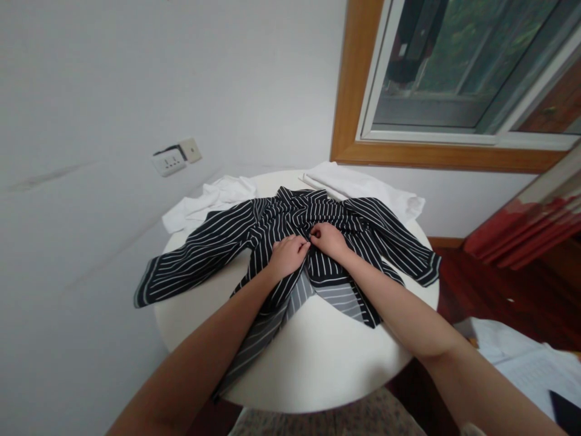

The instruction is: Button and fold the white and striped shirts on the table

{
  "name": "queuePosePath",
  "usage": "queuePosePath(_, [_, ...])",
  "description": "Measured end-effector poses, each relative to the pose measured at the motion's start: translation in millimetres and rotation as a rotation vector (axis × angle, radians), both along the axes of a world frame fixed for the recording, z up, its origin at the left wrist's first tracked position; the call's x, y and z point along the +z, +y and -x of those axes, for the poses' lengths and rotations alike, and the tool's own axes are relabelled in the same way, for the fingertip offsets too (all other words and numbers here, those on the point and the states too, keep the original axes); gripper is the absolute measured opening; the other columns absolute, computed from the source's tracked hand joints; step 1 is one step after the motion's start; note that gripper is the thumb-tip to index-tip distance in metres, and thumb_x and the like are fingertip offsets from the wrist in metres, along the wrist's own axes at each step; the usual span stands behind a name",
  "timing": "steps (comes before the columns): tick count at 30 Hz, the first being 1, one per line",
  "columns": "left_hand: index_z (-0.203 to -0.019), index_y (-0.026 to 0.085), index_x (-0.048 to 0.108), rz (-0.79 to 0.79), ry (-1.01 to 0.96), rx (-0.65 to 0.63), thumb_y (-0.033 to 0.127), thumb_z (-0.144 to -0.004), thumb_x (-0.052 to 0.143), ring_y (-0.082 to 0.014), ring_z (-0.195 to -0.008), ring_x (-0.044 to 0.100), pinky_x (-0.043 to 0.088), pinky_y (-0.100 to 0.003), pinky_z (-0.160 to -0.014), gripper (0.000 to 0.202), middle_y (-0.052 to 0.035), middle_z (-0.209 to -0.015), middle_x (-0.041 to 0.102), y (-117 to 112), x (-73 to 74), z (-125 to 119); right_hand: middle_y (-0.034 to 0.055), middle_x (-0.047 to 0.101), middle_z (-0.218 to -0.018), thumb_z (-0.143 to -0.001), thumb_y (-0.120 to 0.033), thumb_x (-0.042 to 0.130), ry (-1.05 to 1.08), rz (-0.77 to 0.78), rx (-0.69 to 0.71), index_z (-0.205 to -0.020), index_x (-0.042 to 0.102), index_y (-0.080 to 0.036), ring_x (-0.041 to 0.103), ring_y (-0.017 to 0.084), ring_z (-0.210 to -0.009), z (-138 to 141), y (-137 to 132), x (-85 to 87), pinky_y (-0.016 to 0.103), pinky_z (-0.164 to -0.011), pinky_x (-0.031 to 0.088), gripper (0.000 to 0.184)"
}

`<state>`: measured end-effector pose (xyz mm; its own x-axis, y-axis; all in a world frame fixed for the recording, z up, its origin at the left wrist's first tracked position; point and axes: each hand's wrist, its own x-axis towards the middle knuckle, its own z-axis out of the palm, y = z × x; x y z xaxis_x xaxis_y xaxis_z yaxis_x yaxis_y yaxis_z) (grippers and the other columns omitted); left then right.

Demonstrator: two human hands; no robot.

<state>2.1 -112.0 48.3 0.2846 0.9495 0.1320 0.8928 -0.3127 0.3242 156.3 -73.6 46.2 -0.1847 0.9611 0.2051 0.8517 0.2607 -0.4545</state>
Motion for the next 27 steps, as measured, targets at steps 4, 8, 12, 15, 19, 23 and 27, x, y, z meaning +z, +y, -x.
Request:
queuePosePath(4, [-0.095, 0.023, 0.062, 0.000, -0.048, 0.009, 0.028, -0.093, 0.038, -0.0222, -0.107, 0.057, 0.041, -0.038, -0.088, 0.025, -0.0046, -0.108, 0.065, 2, -2.8, 2, 0.0059, 0.069, -0.082, -0.077, -0.013, 0.057, 0.151, -0.032, 0.055, -0.080, 0.070, -0.016, 0.062, 0.017, -0.080, -8, 3, -4.3, 0.028, -0.078, 0.046, 0.014])
queuePosePath(8, [-0.096, 0.023, 0.063, 0.023, -0.096, 0.008, 0.027, -0.092, 0.038, -0.0224, -0.109, 0.057, 0.041, -0.039, -0.090, 0.026, -0.0037, -0.110, 0.065, 4, -4.4, 4, 0.0010, 0.064, -0.072, -0.076, -0.015, 0.058, 0.503, 0.098, 0.096, -0.076, 0.066, -0.017, 0.059, 0.013, -0.061, -15, 5, -8.1, 0.027, -0.062, 0.050, 0.008])
queuePosePath(12, [-0.096, 0.023, 0.065, 0.039, -0.102, 0.008, 0.028, -0.093, 0.039, -0.0218, -0.109, 0.057, 0.040, -0.038, -0.091, 0.027, -0.0042, -0.110, 0.066, 4, -1.2, 4, -0.0020, 0.059, -0.070, -0.074, -0.022, 0.061, 0.944, 0.340, 0.068, -0.077, 0.060, -0.018, 0.057, 0.010, -0.056, -21, 3, -0.4, 0.024, -0.051, 0.051, 0.005])
queuePosePath(15, [-0.097, 0.023, 0.065, 0.031, -0.103, 0.013, 0.034, -0.093, 0.042, -0.0218, -0.104, 0.058, 0.040, -0.037, -0.087, 0.026, -0.0042, -0.105, 0.067, 2, 1.3, 3, -0.0036, 0.056, -0.065, -0.073, -0.024, 0.061, 1.088, 0.429, 0.046, -0.073, 0.056, -0.019, 0.057, 0.010, -0.057, -23, 0, 10.9, 0.023, -0.056, 0.051, 0.007])
queuePosePath(19, [-0.095, 0.023, 0.065, -0.008, -0.122, 0.027, 0.043, -0.091, 0.047, -0.0212, -0.098, 0.059, 0.039, -0.034, -0.080, 0.027, -0.0031, -0.093, 0.066, -1, 0.9, 0, -0.0044, 0.056, -0.062, -0.072, -0.025, 0.058, 1.109, 0.477, 0.018, -0.070, 0.056, -0.019, 0.056, 0.010, -0.057, -21, -4, 20.4, 0.022, -0.059, 0.047, 0.007])
queuePosePath(23, [-0.095, 0.023, 0.064, -0.042, -0.104, 0.018, 0.044, -0.091, 0.047, -0.0210, -0.097, 0.058, 0.037, -0.033, -0.078, 0.027, -0.0030, -0.093, 0.064, -2, -0.5, -3, -0.0040, 0.058, -0.064, -0.071, -0.031, 0.062, 1.073, 0.464, 0.048, -0.070, 0.059, -0.018, 0.053, 0.009, -0.059, -19, -6, 17.5, 0.022, -0.061, 0.042, 0.014])
queuePosePath(27, [-0.100, 0.023, 0.061, -0.045, -0.038, -0.028, 0.034, -0.091, 0.049, -0.0212, -0.099, 0.058, 0.036, -0.034, -0.080, 0.019, -0.0042, -0.100, 0.064, -8, 1.8, -6, -0.0038, 0.059, -0.065, -0.067, -0.045, 0.070, 1.053, 0.447, 0.173, -0.070, 0.061, -0.017, 0.050, 0.009, -0.061, -21, -4, 9.6, 0.023, -0.064, 0.039, 0.030])
